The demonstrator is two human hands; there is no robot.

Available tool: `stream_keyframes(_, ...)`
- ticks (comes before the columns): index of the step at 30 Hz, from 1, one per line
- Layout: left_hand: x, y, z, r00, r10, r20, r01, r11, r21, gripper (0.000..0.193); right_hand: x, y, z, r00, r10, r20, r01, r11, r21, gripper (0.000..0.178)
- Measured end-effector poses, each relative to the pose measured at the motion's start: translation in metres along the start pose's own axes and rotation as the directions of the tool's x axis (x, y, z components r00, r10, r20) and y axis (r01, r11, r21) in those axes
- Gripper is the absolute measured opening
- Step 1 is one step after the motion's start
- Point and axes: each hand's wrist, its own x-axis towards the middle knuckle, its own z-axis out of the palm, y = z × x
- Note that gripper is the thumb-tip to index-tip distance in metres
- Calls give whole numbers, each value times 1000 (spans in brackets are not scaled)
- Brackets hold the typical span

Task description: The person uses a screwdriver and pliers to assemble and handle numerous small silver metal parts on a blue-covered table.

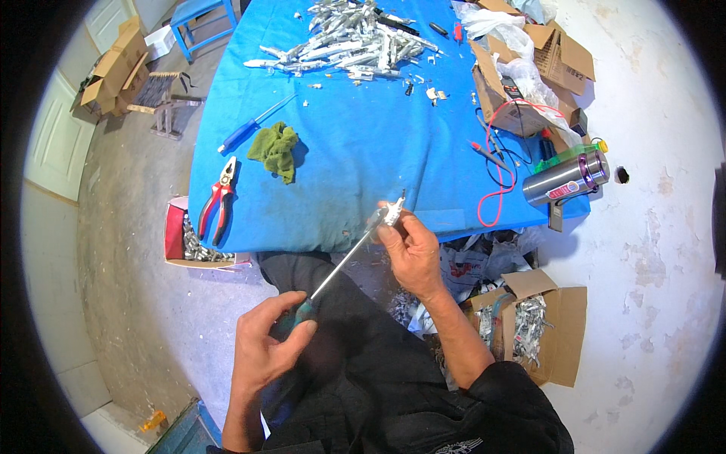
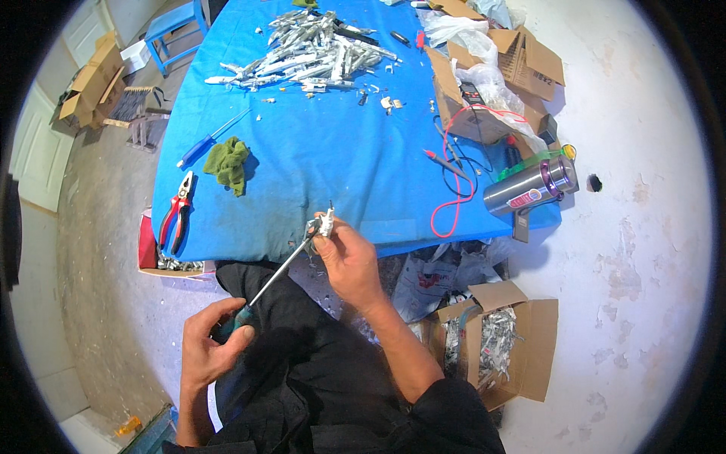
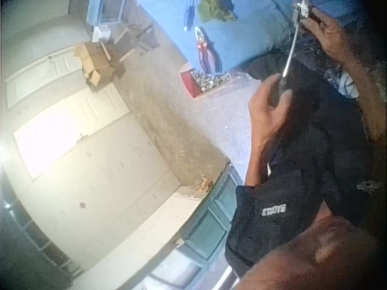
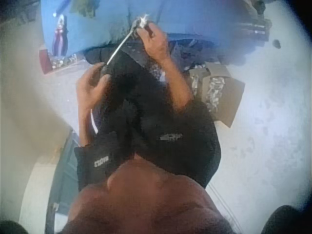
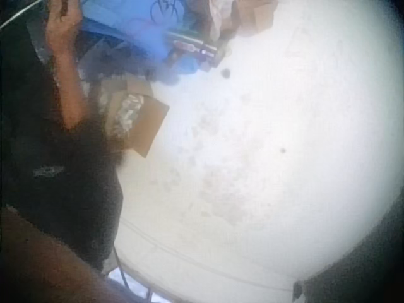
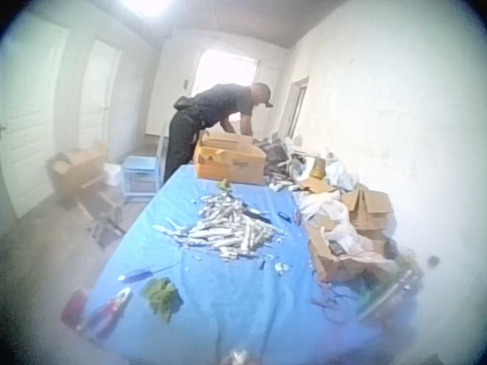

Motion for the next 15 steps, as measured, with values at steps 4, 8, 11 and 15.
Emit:
stream_keyframes(4,0,1,-1,1000,-16,2,16,1000,-26,36,0,1,0,1000,-27,3,27,1000,4,35)
stream_keyframes(8,-4,16,4,998,42,-41,-38,996,81,37,1,1,-3,998,29,62,-27,999,-39,42)
stream_keyframes(11,-1,17,7,998,49,-45,-45,995,92,35,1,-2,1,999,15,48,-14,1000,-24,43)
stream_keyframes(15,1,18,8,997,55,-53,-50,994,101,34,-1,-5,8,1000,-16,16,16,1000,-2,42)
